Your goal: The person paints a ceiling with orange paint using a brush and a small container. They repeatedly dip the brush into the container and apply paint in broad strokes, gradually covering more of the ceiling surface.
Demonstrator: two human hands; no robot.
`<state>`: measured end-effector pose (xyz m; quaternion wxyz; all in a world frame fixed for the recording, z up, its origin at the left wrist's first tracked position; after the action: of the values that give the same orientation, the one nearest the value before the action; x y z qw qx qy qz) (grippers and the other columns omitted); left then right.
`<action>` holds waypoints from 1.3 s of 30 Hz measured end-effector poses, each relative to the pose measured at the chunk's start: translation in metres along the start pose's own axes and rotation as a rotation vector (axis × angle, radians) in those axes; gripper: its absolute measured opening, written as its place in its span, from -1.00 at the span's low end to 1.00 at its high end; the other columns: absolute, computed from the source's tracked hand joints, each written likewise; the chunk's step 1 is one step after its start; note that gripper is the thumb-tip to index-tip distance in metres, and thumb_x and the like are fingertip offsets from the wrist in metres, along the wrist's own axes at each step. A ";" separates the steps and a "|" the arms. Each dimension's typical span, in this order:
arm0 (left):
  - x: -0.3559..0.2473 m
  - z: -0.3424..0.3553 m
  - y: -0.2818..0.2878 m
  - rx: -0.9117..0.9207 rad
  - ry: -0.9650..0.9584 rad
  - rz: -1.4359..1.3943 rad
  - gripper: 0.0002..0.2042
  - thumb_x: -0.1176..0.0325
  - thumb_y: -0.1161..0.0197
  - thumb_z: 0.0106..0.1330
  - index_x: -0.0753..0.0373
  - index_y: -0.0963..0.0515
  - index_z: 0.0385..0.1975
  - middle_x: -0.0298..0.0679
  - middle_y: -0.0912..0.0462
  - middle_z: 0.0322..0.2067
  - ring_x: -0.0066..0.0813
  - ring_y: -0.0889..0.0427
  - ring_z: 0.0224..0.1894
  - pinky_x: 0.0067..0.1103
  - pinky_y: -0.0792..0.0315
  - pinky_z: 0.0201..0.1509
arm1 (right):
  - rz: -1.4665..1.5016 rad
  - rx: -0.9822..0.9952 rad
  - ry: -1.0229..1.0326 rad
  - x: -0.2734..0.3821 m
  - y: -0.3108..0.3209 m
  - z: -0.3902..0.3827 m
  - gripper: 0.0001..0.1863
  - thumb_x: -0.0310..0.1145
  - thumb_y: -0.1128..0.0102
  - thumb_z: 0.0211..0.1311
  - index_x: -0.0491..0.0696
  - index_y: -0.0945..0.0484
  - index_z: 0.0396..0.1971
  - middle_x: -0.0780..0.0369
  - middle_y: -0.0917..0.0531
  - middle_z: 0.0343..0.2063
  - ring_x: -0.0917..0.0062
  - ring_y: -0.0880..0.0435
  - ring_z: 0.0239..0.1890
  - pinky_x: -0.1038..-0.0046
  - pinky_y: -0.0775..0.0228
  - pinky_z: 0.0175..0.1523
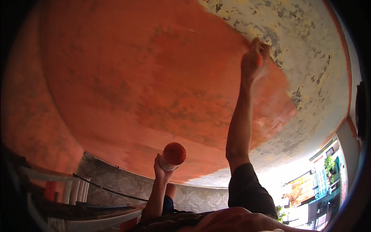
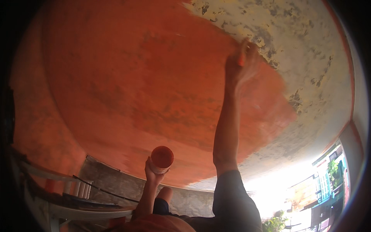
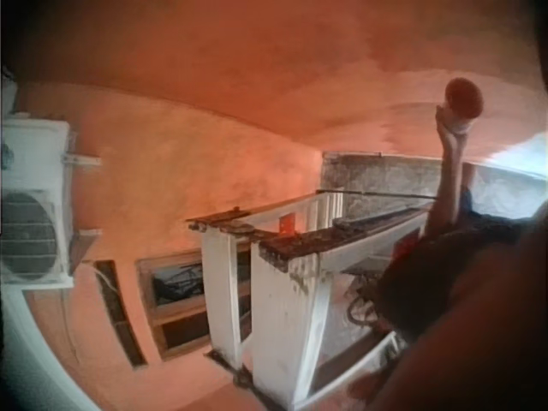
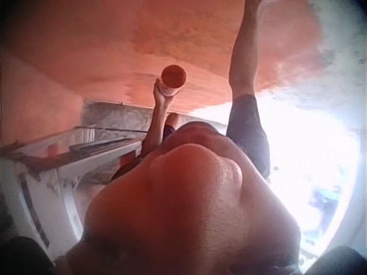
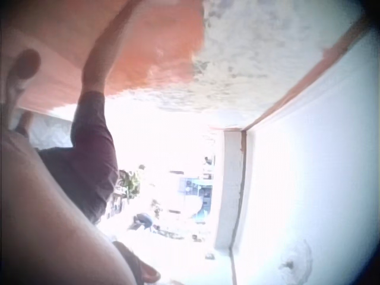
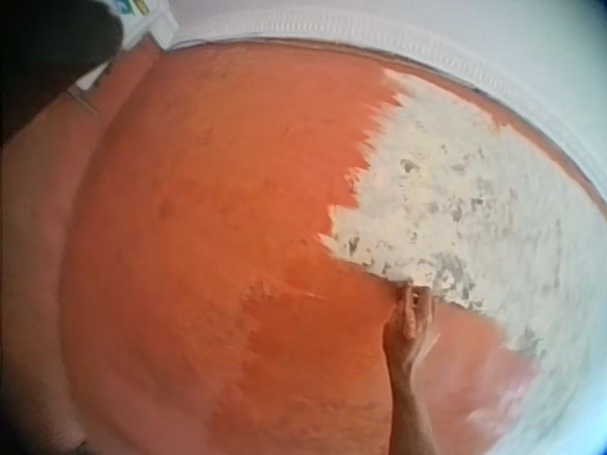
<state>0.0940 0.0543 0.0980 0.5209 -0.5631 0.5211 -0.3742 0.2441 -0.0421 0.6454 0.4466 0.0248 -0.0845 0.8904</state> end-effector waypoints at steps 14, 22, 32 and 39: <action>0.007 -0.010 -0.010 0.091 0.026 0.029 -0.40 -0.20 -0.12 0.31 0.12 -0.49 0.18 -0.14 -0.61 -0.03 -0.07 -0.60 -0.09 -0.33 -0.59 -0.18 | 0.421 0.348 0.297 0.091 -0.072 -0.033 -0.59 -0.35 -0.30 0.16 -0.06 -0.49 0.02 0.06 -0.61 -0.08 0.09 -0.69 -0.19 0.18 -0.62 -0.26; 0.036 -0.017 -0.005 0.042 0.093 0.124 -0.40 -0.23 -0.14 0.32 0.13 -0.51 0.14 -0.10 -0.61 -0.07 -0.07 -0.59 -0.08 -0.38 -0.60 -0.24 | 0.681 0.079 -0.227 -0.333 0.070 0.005 -0.66 -0.16 -0.29 0.42 -0.14 -0.57 -0.06 0.27 -0.65 -0.31 0.66 -0.60 -0.31 0.54 -0.50 -0.21; 0.042 -0.012 -0.021 0.192 0.231 0.035 -0.41 -0.12 -0.18 0.31 0.24 -0.49 0.15 0.01 -0.58 0.01 0.03 -0.58 0.02 -0.29 -0.62 -0.13 | -0.347 0.057 0.087 -0.378 0.151 0.021 -0.61 -0.40 -0.19 0.26 0.20 -0.61 0.08 0.24 -0.66 0.08 0.26 -0.70 -0.01 0.24 -0.57 0.09; 0.071 0.003 -0.036 0.153 0.320 0.133 -0.42 -0.11 -0.13 0.31 0.26 -0.51 0.12 -0.05 -0.60 -0.01 -0.01 -0.57 0.00 -0.31 -0.58 -0.16 | 0.503 0.314 -0.151 -0.270 0.090 0.009 -0.71 -0.38 -0.25 0.31 -0.01 -0.59 0.03 0.22 -0.68 -0.11 0.46 -0.68 -0.09 0.38 -0.52 -0.04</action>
<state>0.1165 -0.0180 0.1244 0.4963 -0.4194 0.6034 -0.4623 0.3337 -0.3102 0.6104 0.1955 0.1380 0.0178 0.9708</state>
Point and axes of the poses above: each hand's wrist, its own z-axis towards the middle knuckle, its own y-axis out of the back of the hand, x = y × z, the point moved 7 cm from there along z, towards the middle knuckle
